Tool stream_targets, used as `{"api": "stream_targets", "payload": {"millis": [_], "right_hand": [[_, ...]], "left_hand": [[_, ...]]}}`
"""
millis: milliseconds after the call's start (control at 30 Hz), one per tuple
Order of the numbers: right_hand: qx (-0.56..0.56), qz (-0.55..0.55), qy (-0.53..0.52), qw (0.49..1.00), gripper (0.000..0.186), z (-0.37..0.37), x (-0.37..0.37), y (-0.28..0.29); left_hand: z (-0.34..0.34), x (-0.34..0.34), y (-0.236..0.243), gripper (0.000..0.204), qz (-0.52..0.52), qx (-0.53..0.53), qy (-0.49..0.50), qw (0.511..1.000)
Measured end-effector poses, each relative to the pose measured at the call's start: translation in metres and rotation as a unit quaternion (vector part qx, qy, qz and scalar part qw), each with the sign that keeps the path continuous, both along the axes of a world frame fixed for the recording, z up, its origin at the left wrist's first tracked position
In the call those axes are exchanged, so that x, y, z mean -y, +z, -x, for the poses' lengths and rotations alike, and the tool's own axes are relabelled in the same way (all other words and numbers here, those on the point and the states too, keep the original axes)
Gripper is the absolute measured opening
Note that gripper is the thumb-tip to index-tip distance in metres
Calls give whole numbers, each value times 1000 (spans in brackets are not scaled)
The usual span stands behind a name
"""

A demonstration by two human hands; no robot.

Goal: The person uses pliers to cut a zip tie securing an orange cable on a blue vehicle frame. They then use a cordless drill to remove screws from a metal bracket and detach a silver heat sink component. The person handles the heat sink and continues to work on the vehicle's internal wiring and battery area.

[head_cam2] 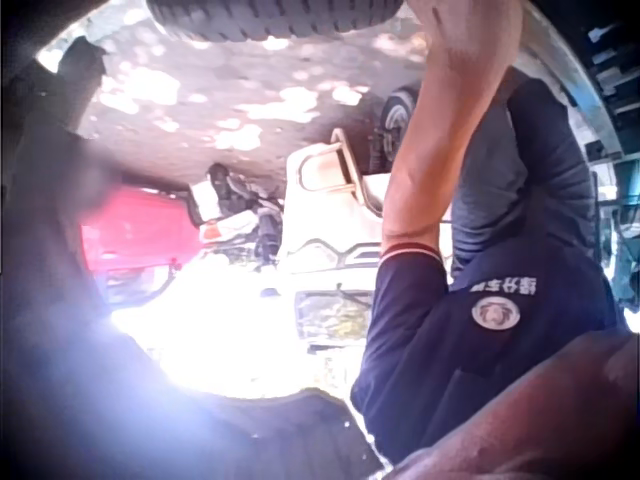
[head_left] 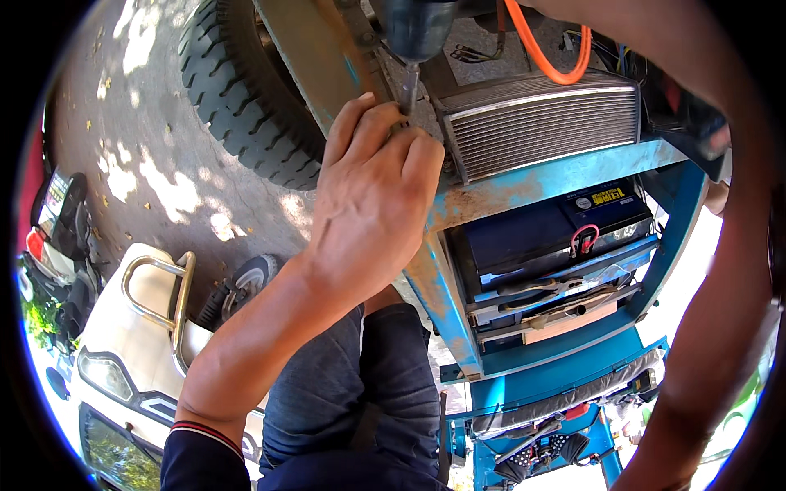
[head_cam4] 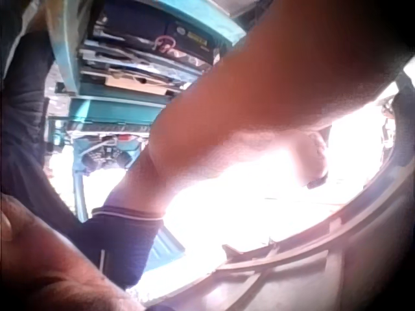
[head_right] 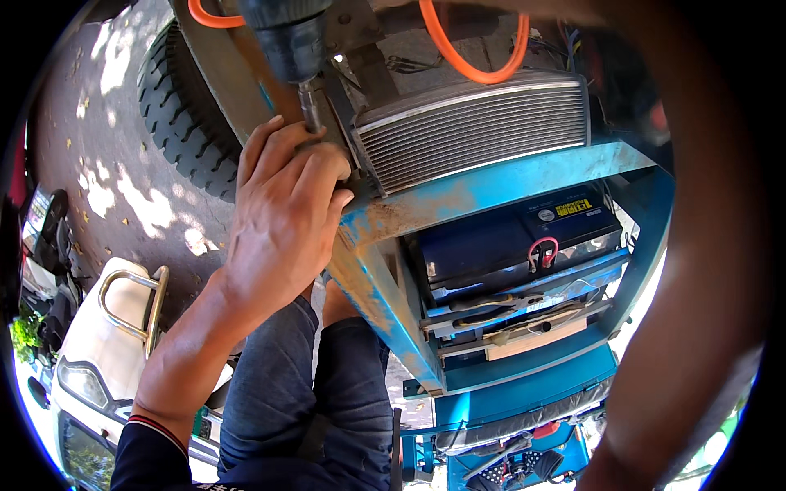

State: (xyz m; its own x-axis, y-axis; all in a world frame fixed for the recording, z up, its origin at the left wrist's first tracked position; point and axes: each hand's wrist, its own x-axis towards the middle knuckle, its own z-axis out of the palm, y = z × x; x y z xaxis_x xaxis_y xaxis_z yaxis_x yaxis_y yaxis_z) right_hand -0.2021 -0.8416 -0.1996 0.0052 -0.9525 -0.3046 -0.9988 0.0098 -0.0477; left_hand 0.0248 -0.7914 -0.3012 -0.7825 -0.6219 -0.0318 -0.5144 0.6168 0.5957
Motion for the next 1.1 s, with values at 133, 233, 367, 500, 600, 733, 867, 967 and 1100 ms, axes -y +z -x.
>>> {"api": "stream_targets", "payload": {"millis": [133, 233, 367, 500, 600, 733, 867, 967, 1100], "right_hand": [[96, 74, -201, 972, 42, 25, -61, 14], [164, 99, -383, 904, 48, 26, -122, 24], [281, 86, -609, 737, 50, 1, -220, 30], [349, 65, -698, 622, 44, -28, -306, 33], [355, 67, -728, 583, 47, -51, -344, 33], [334, 52, -752, 566, 47, -71, -371, 36], [337, 57, -771, 537, 51, -81, -389, 42], [327, 52, -780, 531, 52, -84, -400, 44], [332, 80, -784, 519, 48, -84, -402, 49]], "left_hand": [[16, -6, -10, 28, -59, 39, 2, 997], [22, -10, -11, 25, -75, 21, 10, 997], [22, -9, -13, 29, -105, 3, 25, 994], [28, -13, -19, 28, -67, 11, 38, 997], [30, -14, -18, 27, -46, 19, 42, 998], [28, -19, -21, 29, -31, 20, 50, 998], [26, -19, -19, 32, -49, 73, 60, 994], [37, -23, -15, 32, -63, 75, 86, 991], [30, -20, -20, 29, -24, 45, 50, 997]]}}
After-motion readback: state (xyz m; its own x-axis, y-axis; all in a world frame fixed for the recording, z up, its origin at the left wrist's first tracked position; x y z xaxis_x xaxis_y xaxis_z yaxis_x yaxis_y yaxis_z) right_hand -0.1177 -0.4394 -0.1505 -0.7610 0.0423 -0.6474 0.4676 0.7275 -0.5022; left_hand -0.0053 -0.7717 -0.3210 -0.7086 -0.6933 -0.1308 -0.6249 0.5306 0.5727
